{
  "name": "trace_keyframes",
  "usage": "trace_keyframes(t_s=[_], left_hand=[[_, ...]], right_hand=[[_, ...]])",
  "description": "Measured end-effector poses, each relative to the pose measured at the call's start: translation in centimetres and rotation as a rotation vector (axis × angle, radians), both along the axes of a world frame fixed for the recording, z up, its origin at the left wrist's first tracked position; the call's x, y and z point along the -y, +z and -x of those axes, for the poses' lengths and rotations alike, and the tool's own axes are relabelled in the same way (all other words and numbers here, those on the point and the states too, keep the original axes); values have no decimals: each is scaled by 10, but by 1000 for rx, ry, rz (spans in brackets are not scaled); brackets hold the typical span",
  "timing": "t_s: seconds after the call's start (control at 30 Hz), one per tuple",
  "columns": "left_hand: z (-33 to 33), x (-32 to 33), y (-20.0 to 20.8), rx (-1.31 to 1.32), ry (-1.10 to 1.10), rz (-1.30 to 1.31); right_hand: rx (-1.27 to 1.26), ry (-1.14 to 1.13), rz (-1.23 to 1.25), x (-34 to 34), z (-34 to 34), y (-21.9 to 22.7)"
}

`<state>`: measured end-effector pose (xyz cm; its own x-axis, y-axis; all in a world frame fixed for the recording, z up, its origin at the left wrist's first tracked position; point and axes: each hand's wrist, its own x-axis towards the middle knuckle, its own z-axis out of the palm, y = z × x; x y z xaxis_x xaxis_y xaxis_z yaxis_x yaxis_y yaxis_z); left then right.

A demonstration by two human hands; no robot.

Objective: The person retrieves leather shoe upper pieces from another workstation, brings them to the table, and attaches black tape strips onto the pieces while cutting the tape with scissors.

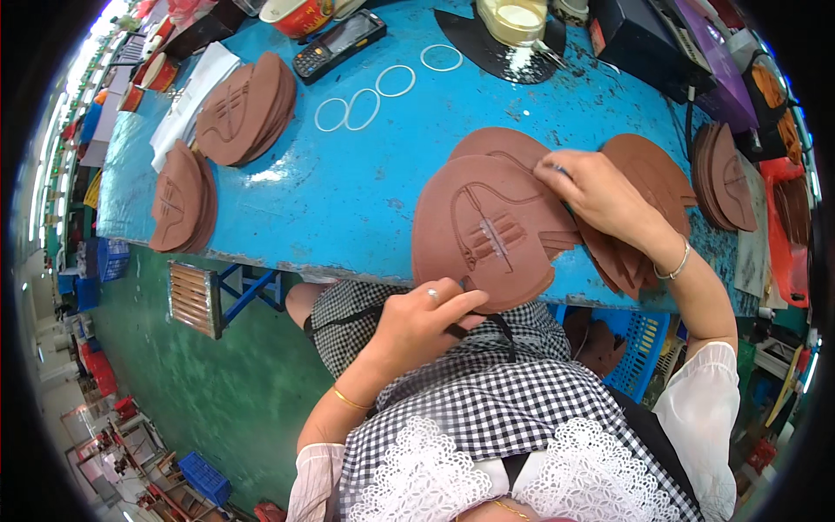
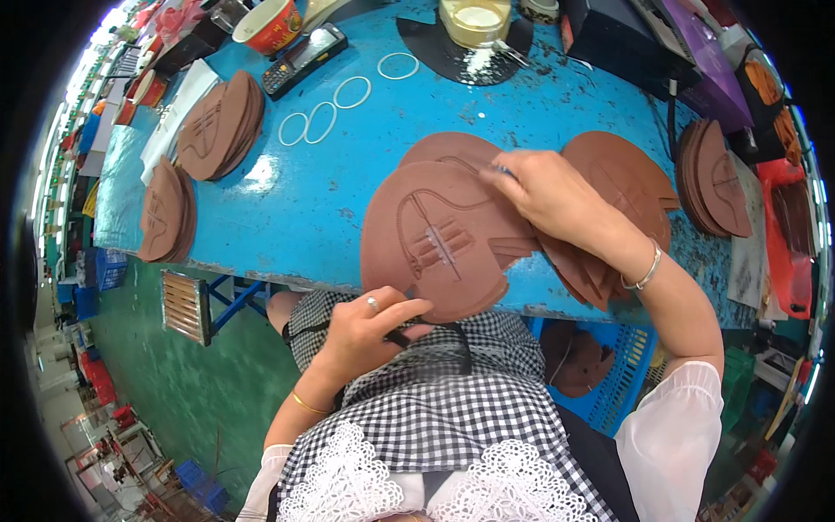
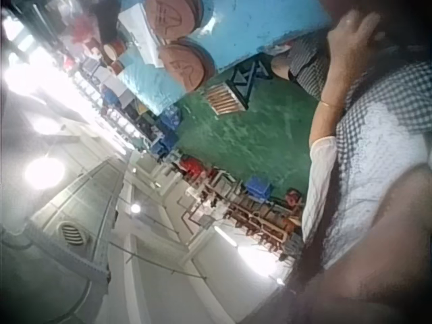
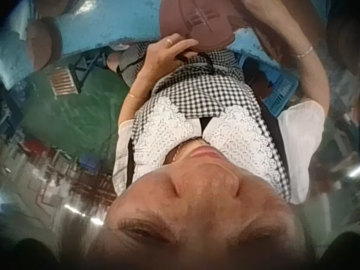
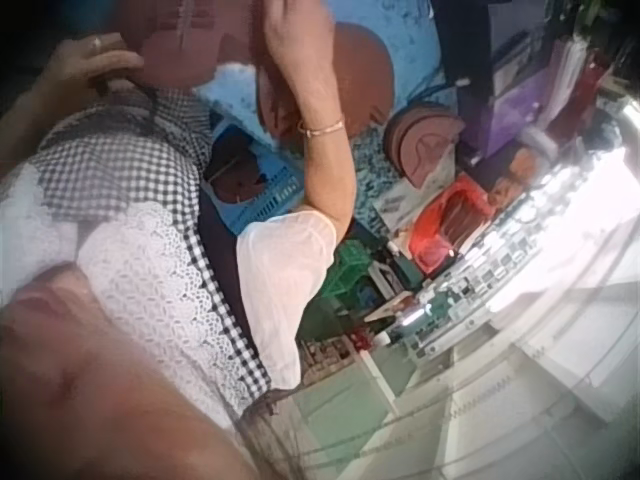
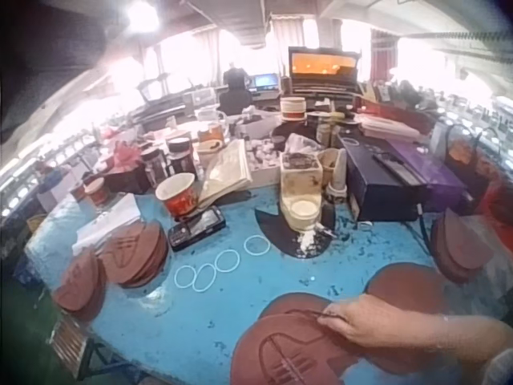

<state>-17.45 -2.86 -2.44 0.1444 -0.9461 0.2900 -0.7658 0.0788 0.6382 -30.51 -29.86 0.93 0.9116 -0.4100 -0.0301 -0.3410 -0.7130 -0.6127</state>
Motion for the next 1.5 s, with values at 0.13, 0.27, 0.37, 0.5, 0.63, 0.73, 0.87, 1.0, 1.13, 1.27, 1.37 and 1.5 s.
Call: trace_keyframes(t_s=[0.13,0.27,0.37,0.5,0.63,0.73,0.87,1.0,1.13,1.27,1.37,1.5], left_hand=[[2,3,-8,92,14,-45],[5,3,-10,77,56,-8],[2,4,-9,52,47,-3],[-10,-1,-9,-195,50,71],[-24,-13,7,-663,212,-63],[-35,-29,6,-912,276,-91],[-50,-45,6,-1414,400,-197],[-58,-63,8,-1655,277,46],[-64,-65,20,-1466,304,-67],[-66,-58,30,-1247,127,-75],[-48,-36,45,-1061,109,-149],[-34,-9,35,-1621,-102,-197]], right_hand=[[-236,-13,-90,-2,-18,16],[-254,109,-197,-9,-20,19],[-85,117,-237,-2,-16,4],[-175,-55,-57,14,-30,17],[-306,-79,24,24,-37,15],[-374,-48,56,25,-48,18],[-169,3,154,23,-40,8],[-219,80,-368,7,-49,16],[-151,98,-264,-16,-55,7],[-9,-20,-77,-16,-44,10],[157,-27,-140,-38,-33,14],[1,5,-1094,-94,-19,30]])
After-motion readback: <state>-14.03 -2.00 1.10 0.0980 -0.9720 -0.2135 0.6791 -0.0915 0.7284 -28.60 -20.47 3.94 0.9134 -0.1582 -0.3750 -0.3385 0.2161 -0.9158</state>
